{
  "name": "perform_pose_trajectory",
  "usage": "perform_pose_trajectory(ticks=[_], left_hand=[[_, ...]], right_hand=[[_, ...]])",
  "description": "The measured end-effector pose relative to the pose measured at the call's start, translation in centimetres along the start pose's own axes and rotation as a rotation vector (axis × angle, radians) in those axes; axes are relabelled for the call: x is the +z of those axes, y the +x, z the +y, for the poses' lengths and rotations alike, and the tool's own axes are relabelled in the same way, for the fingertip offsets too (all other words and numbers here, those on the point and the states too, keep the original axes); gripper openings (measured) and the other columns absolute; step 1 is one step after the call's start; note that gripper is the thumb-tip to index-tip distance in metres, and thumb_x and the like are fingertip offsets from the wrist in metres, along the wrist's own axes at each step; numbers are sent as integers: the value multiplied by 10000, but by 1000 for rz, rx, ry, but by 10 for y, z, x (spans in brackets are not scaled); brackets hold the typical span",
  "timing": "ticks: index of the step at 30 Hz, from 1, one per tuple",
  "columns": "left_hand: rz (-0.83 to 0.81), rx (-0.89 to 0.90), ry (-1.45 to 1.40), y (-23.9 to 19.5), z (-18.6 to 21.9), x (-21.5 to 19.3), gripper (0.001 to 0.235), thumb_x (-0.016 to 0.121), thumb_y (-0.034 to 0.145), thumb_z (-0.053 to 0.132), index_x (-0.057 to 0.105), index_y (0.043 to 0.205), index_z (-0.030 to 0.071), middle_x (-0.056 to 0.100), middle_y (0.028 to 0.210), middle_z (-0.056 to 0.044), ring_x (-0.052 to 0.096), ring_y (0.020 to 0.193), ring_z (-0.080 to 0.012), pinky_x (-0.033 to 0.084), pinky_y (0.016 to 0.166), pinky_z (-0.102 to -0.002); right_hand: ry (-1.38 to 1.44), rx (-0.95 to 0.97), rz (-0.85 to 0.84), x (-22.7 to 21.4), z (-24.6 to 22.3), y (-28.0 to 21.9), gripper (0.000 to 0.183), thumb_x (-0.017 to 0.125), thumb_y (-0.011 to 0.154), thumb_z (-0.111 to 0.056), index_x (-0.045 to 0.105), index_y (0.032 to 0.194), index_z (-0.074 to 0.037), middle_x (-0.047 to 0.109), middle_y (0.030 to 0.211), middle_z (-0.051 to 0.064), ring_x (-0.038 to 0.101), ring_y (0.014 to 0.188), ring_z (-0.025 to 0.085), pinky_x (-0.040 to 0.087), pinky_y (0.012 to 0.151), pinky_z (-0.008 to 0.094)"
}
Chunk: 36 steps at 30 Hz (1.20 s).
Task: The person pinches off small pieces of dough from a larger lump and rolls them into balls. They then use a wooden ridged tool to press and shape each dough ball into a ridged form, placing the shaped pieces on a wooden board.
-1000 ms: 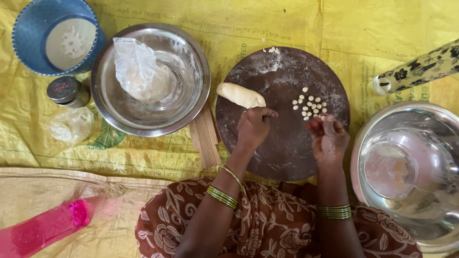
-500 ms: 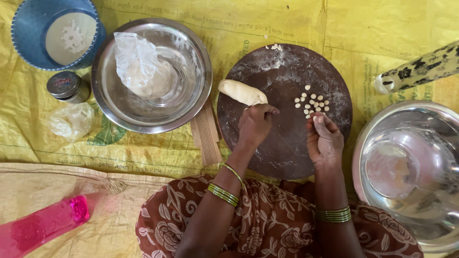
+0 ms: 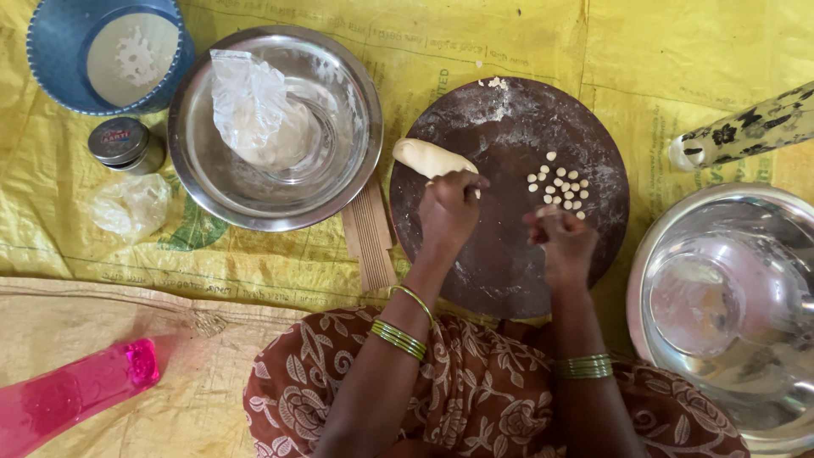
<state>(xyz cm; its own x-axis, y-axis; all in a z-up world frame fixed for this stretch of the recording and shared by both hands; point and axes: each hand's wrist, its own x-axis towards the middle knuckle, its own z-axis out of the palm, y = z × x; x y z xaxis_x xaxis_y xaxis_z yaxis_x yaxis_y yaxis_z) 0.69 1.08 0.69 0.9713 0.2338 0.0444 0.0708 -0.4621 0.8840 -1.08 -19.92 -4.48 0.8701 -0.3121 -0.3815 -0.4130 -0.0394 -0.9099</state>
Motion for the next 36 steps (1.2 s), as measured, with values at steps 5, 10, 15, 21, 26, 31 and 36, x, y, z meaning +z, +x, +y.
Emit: perform_pose_trajectory(ticks=[5, 10, 15, 21, 26, 31, 36], left_hand=[[119, 30, -49, 6, 2, -10, 181, 667, 858, -3, 793, 905, 118, 779, 918, -89, 764, 825, -265, 598, 743, -382], [68, -26, -57, 1, 3, -8, 178, 672, 850, 3, 794, 910, 118, 780, 927, -90, 757, 842, -274, 590, 755, -395], [130, -18, -36, 1, -10, -4, 190, 684, 819, 0, 794, 922, 116, 774, 941, -99, 732, 910, -302, 575, 796, -404], [-64, -75, 210, -3, -27, 12, 326, 685, 757, 18, 757, 1070, 73, 734, 1095, -154, 650, 1082, -401, 556, 919, -462], [-294, -155, 277, -10, -31, 19, 438, 585, 838, 52, 647, 1268, 99, 630, 1343, -111, 512, 1305, -387, 440, 1054, -547], [-485, -211, 275, -11, -32, 24, 594, 596, 826, 78, 513, 1412, 135, 517, 1492, -66, 413, 1422, -378, 396, 1110, -581], [-633, -255, 291, -8, -43, 27, 689, 595, 844, 118, 421, 1505, 200, 363, 1634, 3, 258, 1531, -382, 311, 1180, -614]], right_hand=[[-662, -636, -13, 18, 7, -3, 220, 649, 915, 40, 753, 1097, -27, 769, 985, 148, 730, 759, 187, 572, 602, 307], [-852, -764, 180, 16, -6, 5, 205, 846, 858, -64, 746, 1035, -33, 735, 1027, 177, 721, 852, 269, 588, 680, 340], [-945, -921, 229, 26, -13, 6, 405, 809, 798, -80, 724, 1192, -48, 689, 1155, 182, 619, 1099, 356, 539, 889, 434], [-827, -905, -40, 82, 9, -11, 384, 707, 826, -57, 684, 1206, -8, 675, 1143, 176, 624, 1076, 385, 509, 939, 465], [-885, -1037, -69, 94, 1, -3, 259, 712, 804, -92, 642, 1037, -4, 620, 997, 194, 585, 960, 407, 483, 836, 503], [-1034, -1019, -149, 91, 2, -2, 244, 686, 822, -177, 585, 984, -26, 572, 968, 191, 573, 951, 405, 502, 816, 497], [-1116, -801, -201, 87, 12, -6, 293, 695, 802, -183, 589, 1045, -59, 586, 1040, 163, 574, 1036, 405, 514, 762, 510]])
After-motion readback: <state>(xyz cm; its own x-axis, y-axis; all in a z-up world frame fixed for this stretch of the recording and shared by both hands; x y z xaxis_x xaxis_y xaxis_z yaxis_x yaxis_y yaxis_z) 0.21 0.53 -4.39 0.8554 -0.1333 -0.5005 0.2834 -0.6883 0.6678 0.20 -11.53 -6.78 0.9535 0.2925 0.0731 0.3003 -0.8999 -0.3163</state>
